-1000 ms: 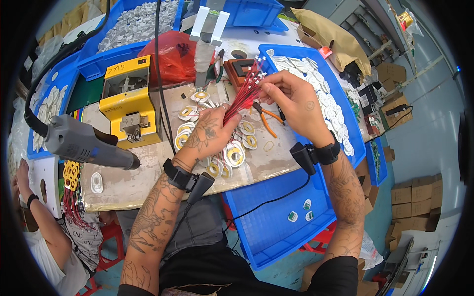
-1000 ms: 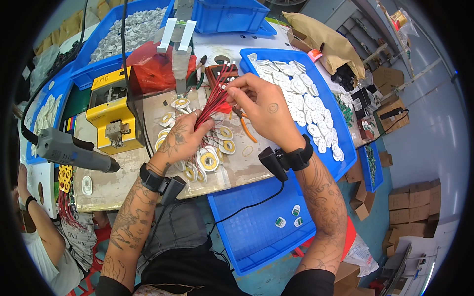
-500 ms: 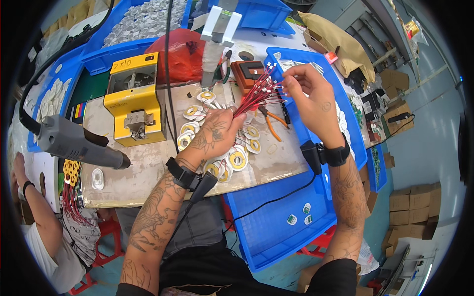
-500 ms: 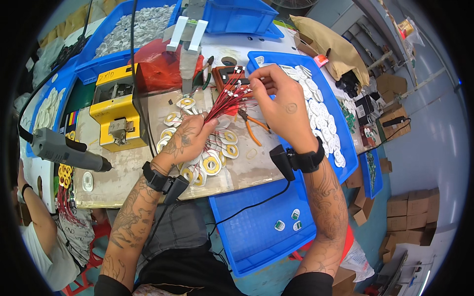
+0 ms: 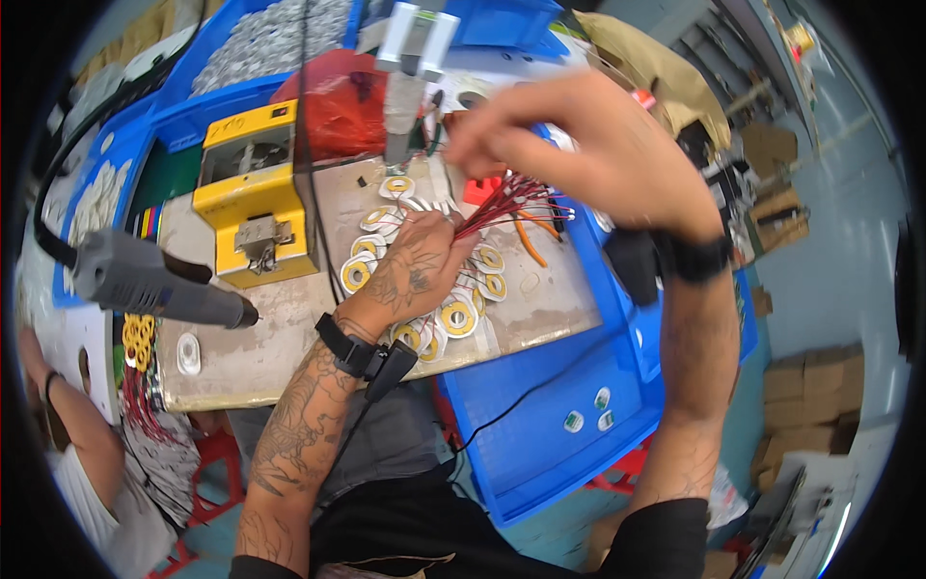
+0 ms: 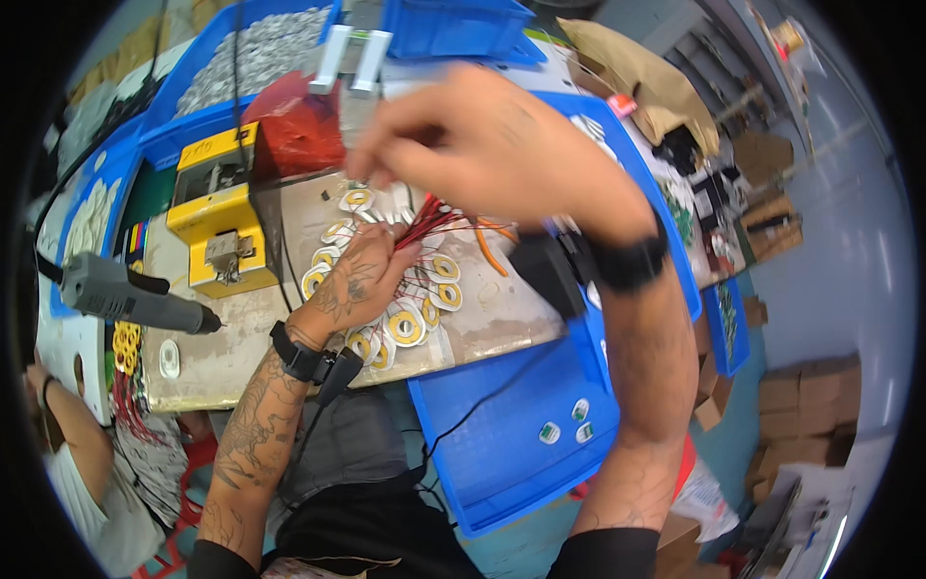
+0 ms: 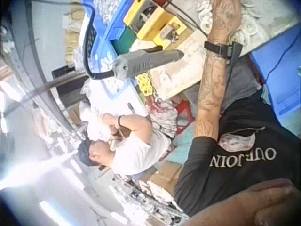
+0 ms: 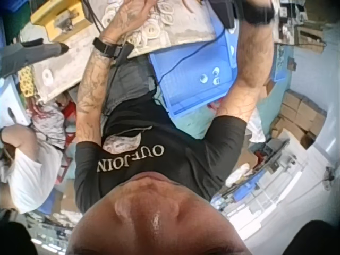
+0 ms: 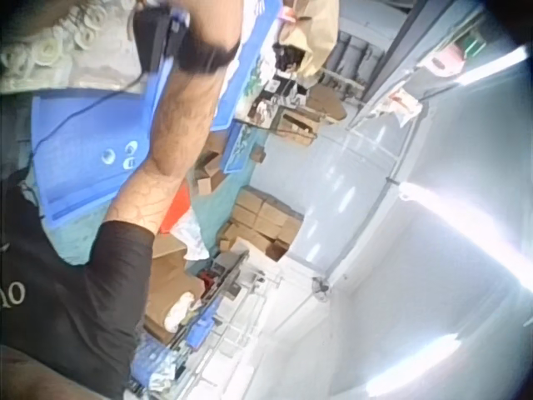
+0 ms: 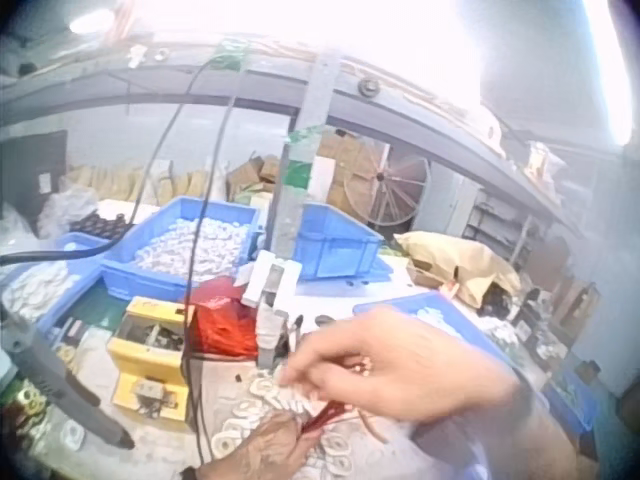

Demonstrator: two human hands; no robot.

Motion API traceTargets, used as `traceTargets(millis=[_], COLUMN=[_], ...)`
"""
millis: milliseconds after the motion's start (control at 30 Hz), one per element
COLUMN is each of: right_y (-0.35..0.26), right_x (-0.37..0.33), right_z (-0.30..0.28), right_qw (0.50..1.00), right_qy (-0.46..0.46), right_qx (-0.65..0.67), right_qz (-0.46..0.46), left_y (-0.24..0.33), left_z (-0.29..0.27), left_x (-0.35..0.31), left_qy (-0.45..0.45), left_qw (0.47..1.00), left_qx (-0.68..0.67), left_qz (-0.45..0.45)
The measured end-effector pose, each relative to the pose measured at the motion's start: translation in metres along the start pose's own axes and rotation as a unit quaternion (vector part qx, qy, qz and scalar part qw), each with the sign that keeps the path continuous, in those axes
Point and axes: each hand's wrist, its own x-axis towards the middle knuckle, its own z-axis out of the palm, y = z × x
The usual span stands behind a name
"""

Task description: Assembling and processing electronic components using a handheld tool on a workbench.

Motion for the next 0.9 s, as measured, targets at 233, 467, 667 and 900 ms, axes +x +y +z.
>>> traceTargets(millis=[233,467,667,900], right_y=[0.089,0.136,0.12,0.065], right_x=[0.077,-0.021,-0.082,-0.119], right_z=[-0.022,0.014,0.117,0.126], right_qw=[0.967,0.964,0.988,0.952], right_qy=[-0.209,-0.103,0.11,0.135], right_qx=[0.118,0.17,0.069,-0.269], right_qz=[0.09,0.175,0.08,0.046], left_y=[0.026,0.032,0.031,0.022], left_z=[-0.029,-0.043,-0.031,-0.022], left_x=[-0.008,-0.02,-0.006,-0.008], left_qy=[-0.076,0.045,0.084,0.058], left_qw=[0.982,0.951,0.931,0.96], left_qx=[-0.112,-0.24,-0.243,-0.083], left_qz=[-0.135,-0.191,-0.26,-0.26])
